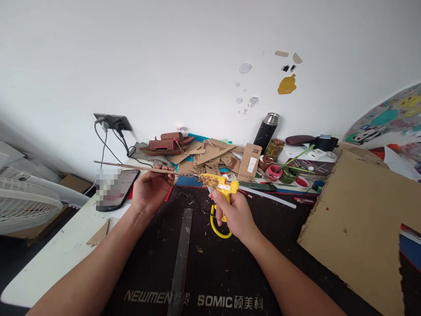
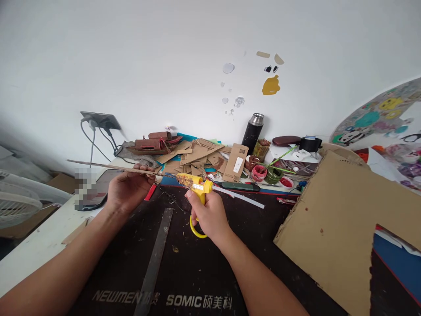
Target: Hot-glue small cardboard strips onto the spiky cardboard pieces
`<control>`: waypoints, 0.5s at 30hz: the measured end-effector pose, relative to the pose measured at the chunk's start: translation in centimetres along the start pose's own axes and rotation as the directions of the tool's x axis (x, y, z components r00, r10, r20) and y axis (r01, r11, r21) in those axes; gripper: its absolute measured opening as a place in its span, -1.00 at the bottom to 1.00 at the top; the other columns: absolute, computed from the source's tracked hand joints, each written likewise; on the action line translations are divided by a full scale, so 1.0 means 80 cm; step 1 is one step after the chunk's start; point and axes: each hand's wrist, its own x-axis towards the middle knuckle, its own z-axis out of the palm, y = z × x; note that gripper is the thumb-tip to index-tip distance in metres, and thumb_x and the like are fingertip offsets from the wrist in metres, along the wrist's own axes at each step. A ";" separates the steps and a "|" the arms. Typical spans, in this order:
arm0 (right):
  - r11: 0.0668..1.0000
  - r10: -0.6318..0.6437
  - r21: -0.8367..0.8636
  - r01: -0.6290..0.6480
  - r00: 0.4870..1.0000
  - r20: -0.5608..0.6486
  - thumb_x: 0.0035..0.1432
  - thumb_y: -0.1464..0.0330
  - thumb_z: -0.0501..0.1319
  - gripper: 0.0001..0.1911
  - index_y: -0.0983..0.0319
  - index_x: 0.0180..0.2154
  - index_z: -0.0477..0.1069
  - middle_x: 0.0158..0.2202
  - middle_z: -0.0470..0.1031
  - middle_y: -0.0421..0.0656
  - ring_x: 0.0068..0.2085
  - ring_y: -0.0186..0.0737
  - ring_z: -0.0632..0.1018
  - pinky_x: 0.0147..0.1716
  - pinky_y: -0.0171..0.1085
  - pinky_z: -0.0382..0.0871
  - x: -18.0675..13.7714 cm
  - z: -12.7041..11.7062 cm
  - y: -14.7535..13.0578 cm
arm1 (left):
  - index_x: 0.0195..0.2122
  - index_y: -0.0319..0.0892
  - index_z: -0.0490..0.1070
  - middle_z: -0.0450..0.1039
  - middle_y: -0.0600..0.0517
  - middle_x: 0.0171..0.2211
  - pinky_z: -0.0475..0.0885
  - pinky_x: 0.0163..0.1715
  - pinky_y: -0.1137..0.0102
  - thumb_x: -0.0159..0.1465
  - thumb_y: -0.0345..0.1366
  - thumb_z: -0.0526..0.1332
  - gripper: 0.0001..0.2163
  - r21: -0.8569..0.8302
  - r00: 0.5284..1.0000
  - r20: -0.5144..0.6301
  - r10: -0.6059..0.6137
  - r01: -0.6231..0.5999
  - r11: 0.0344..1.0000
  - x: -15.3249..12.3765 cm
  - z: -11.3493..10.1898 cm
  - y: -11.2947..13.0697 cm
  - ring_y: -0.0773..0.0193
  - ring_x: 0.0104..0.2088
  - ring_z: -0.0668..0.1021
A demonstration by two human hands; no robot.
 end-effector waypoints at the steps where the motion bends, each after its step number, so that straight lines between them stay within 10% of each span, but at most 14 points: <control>1: 1.000 -0.005 -0.023 0.004 1.000 -0.010 0.20 -0.28 0.33 -0.36 0.19 -0.39 0.51 -0.72 0.38 -0.26 -0.70 -0.27 0.40 -0.63 -0.29 0.31 -0.001 0.001 0.000 | -0.40 -0.18 0.47 0.57 0.00 -0.39 0.64 -0.31 0.41 0.05 -0.57 0.22 -0.83 0.006 1.000 0.012 0.000 0.000 1.000 -0.001 0.000 0.001 0.22 -0.31 0.68; 15: 0.974 -0.084 -0.214 0.076 0.996 -0.031 0.36 -0.17 0.24 -0.41 0.14 -0.50 0.39 -0.72 0.32 -0.26 -0.71 -0.28 0.35 -0.67 -0.28 0.20 -0.006 0.000 0.005 | -0.38 -0.15 0.46 0.56 0.04 -0.39 0.64 -0.09 0.36 0.03 -0.46 0.42 -0.81 0.045 0.984 0.154 0.093 -0.101 0.994 -0.009 0.008 0.009 0.23 -0.24 0.65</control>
